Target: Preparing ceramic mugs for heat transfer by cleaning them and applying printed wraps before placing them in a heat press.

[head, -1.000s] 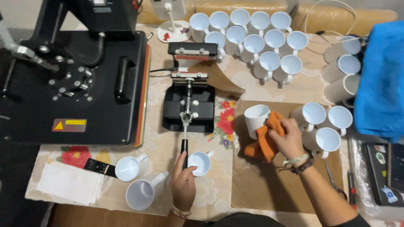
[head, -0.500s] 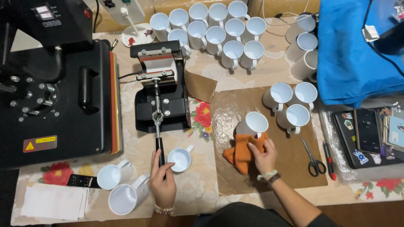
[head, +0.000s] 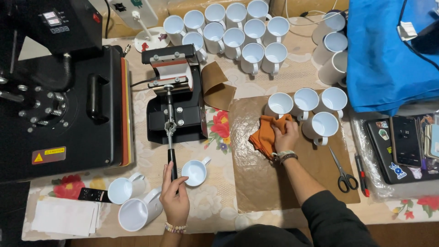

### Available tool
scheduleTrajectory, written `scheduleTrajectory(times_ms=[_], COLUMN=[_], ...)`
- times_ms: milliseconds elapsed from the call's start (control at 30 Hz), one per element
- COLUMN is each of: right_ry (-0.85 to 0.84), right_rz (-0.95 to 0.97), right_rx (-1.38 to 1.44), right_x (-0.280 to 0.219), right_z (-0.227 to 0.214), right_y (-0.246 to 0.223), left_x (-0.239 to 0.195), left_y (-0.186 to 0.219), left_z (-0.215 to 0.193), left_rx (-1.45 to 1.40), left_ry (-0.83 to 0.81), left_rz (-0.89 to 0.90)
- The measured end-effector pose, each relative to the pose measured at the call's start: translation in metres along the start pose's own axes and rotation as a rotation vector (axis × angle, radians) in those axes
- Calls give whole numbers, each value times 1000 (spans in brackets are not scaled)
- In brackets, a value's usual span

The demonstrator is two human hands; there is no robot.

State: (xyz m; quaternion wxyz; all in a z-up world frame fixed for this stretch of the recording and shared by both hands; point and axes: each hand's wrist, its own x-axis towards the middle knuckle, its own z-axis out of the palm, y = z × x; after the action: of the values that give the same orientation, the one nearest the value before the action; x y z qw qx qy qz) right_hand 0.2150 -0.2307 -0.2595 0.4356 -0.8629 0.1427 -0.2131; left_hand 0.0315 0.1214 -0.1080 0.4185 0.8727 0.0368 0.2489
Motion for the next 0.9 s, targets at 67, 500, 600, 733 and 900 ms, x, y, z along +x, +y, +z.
scheduleTrajectory(times_ms=[67,500,600,733,900], right_ry=[34,-580,-595,-422,-921], right_rz=[24,-8,-318,-473,557], right_rx=[23,-456,-879,-508,135], right_x=[6,-37,-40,-27,24], right_z=[1,-103,-105,-58,48], right_y=[-3,-74,-87,-149,-234], left_x=[0,1,-3,-17,-51], left_y=[0,2,6,21,31], left_z=[1,8,11,14,8], left_rx=[8,171,257,306,278], left_ry=[3,28,112,262,297], left_rz=[5,88,98,144,332])
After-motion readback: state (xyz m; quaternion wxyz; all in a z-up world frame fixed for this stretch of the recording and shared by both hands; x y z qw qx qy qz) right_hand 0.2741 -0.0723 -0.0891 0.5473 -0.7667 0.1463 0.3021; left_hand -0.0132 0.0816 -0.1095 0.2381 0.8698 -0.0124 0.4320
